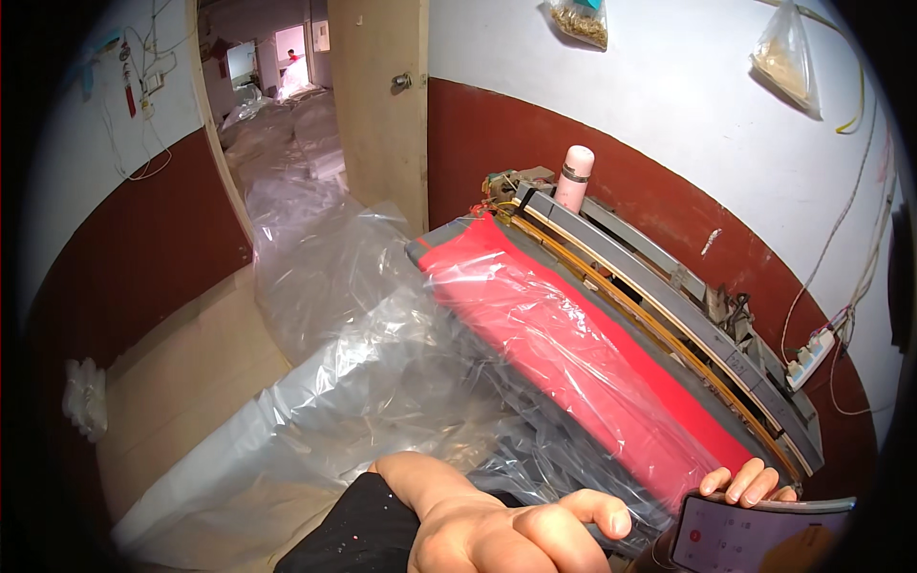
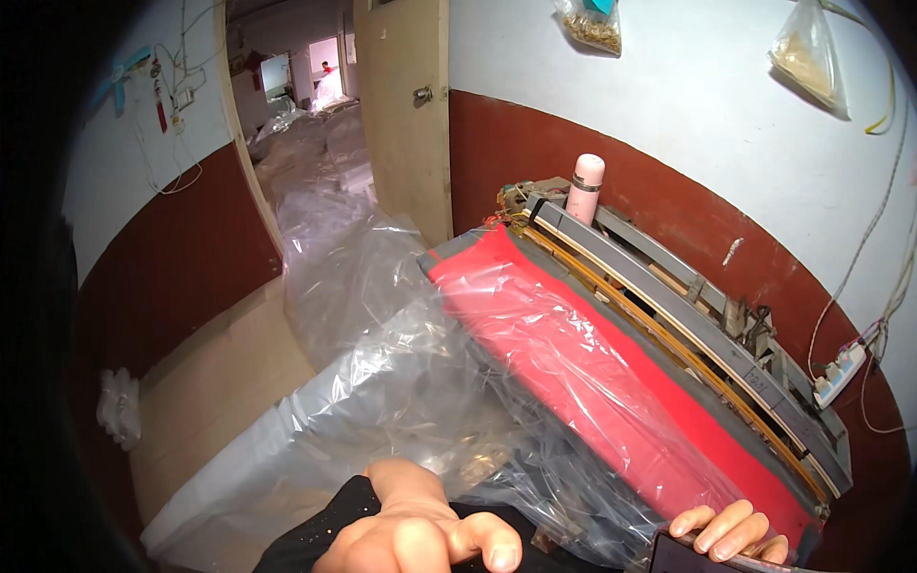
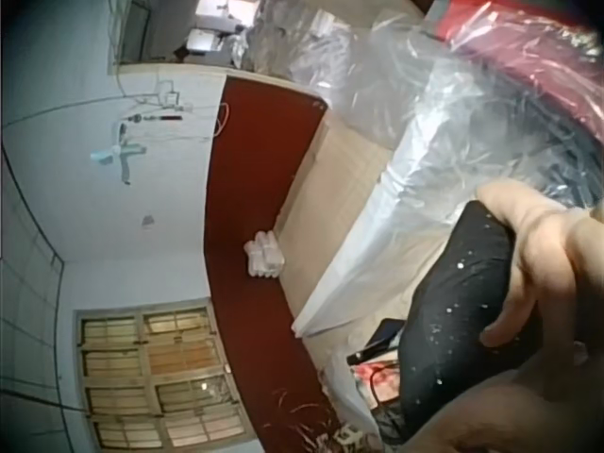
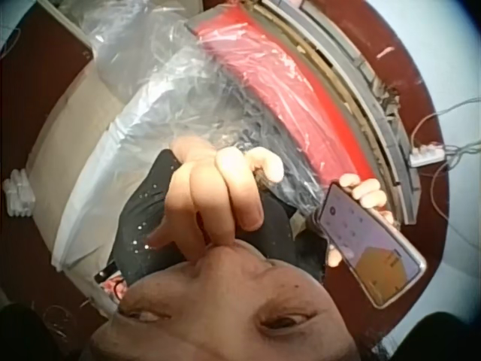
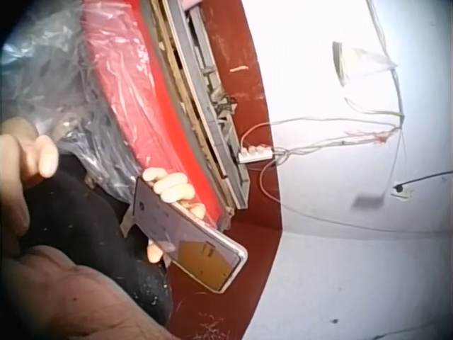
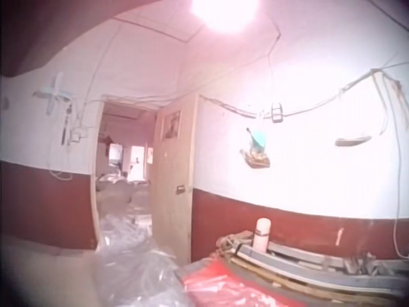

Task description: The person spreads and seals plastic sheeting on a heat-sealing machine by hand, then picks up a smartphone while holding the plastic in place.

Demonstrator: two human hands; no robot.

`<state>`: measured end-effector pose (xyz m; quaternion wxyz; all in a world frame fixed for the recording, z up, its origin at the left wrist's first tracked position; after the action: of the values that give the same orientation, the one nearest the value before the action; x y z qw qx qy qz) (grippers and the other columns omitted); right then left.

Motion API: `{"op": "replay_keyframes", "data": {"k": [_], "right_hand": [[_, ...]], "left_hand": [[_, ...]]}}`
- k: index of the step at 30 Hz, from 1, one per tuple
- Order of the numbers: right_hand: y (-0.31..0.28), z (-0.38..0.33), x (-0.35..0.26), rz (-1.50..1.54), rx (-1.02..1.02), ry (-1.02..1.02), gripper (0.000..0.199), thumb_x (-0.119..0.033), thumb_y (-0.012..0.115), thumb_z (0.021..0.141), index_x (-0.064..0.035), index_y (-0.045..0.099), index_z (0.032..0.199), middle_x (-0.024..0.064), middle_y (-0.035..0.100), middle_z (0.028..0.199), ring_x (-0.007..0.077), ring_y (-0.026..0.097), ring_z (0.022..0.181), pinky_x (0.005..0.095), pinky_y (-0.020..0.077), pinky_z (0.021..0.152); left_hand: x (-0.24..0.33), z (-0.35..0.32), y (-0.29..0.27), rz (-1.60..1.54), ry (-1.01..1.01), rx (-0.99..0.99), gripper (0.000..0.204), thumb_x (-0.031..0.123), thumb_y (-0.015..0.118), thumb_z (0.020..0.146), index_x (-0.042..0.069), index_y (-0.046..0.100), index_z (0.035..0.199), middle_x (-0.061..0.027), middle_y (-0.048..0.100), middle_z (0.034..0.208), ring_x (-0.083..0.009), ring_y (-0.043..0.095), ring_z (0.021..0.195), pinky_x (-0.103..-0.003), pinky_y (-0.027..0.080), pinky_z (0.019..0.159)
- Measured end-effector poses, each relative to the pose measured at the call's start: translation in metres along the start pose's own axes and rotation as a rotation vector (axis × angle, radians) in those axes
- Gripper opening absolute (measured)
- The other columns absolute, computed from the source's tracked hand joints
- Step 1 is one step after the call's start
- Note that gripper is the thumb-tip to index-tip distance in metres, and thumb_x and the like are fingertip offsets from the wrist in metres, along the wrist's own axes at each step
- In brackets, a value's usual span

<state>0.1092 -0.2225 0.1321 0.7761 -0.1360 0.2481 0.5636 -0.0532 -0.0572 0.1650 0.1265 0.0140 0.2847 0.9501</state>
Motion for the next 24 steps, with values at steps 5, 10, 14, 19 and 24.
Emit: {"op": "replay_keyframes", "data": {"k": [5, 10, 14, 19, 24], "right_hand": [[0.004, 0.005, -0.003, -0.005, 0.017, -0.023, 0.042, -0.034, 0.025, 0.095, -0.0091, 0.046, 0.122, 0.0141, 0.049, 0.091, 0.0243, 0.046, 0.084, 0.0489, 0.0476, 0.071], [0.005, 0.003, 0.001, -0.071, 0.042, -0.041, 0.042, -0.034, 0.025, 0.095, -0.0092, 0.045, 0.123, 0.0135, 0.048, 0.09, 0.0235, 0.045, 0.081, 0.0464, 0.048, 0.068], [0.003, 0.002, 0.004, -0.082, 0.053, -0.032, 0.042, -0.035, 0.025, 0.095, -0.0091, 0.046, 0.121, 0.0129, 0.048, 0.089, 0.0228, 0.044, 0.08, 0.0451, 0.0478, 0.066], [0.0, 0.001, 0.004, -0.05, 0.061, -0.026, 0.043, -0.035, 0.024, 0.095, -0.0097, 0.045, 0.122, 0.0129, 0.049, 0.09, 0.0231, 0.044, 0.081, 0.0461, 0.0471, 0.067], [0.002, 0.003, 0.006, -0.028, 0.012, 0.009, 0.042, -0.034, 0.024, 0.095, -0.0098, 0.045, 0.123, 0.0132, 0.049, 0.091, 0.0236, 0.045, 0.083, 0.0463, 0.047, 0.068]], "left_hand": [[-0.004, 0.003, 0.006, -0.055, 0.05, -0.148, 0.036, 0.043, 0.051, 0.085, 0.017, 0.062, 0.064, -0.002, 0.057, 0.076, -0.0215, 0.05, 0.081, -0.044, 0.028, 0.093], [-0.005, 0.003, 0.005, -0.044, 0.055, -0.272, 0.036, 0.045, 0.049, 0.086, 0.017, 0.062, 0.067, -0.0017, 0.058, 0.077, -0.0222, 0.049, 0.084, -0.044, 0.026, 0.094], [-0.009, -0.001, -0.005, -0.035, 0.056, -0.084, 0.037, 0.046, 0.047, 0.087, 0.017, 0.062, 0.072, -0.0011, 0.059, 0.08, -0.0228, 0.049, 0.088, -0.044, 0.026, 0.094], [-0.015, 0.008, 0.01, -0.082, 0.028, -0.414, 0.036, 0.047, 0.048, 0.086, 0.016, 0.062, 0.076, -0.0024, 0.059, 0.081, -0.0231, 0.049, 0.09, -0.043, 0.025, 0.096], [0.0, -0.01, 0.009, -0.051, 0.048, -0.513, 0.035, 0.048, 0.048, 0.086, 0.016, 0.063, 0.078, -0.0037, 0.059, 0.085, -0.0235, 0.049, 0.092, -0.044, 0.023, 0.099]]}}
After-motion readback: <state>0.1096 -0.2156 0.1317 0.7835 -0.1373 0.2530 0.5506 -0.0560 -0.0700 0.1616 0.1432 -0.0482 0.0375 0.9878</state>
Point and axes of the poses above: each hand's wrist, its own z-axis towards the middle knuckle, its own y-axis out of the palm, x = y × z, the point moved 10 cm from there along z, towards the middle knuckle
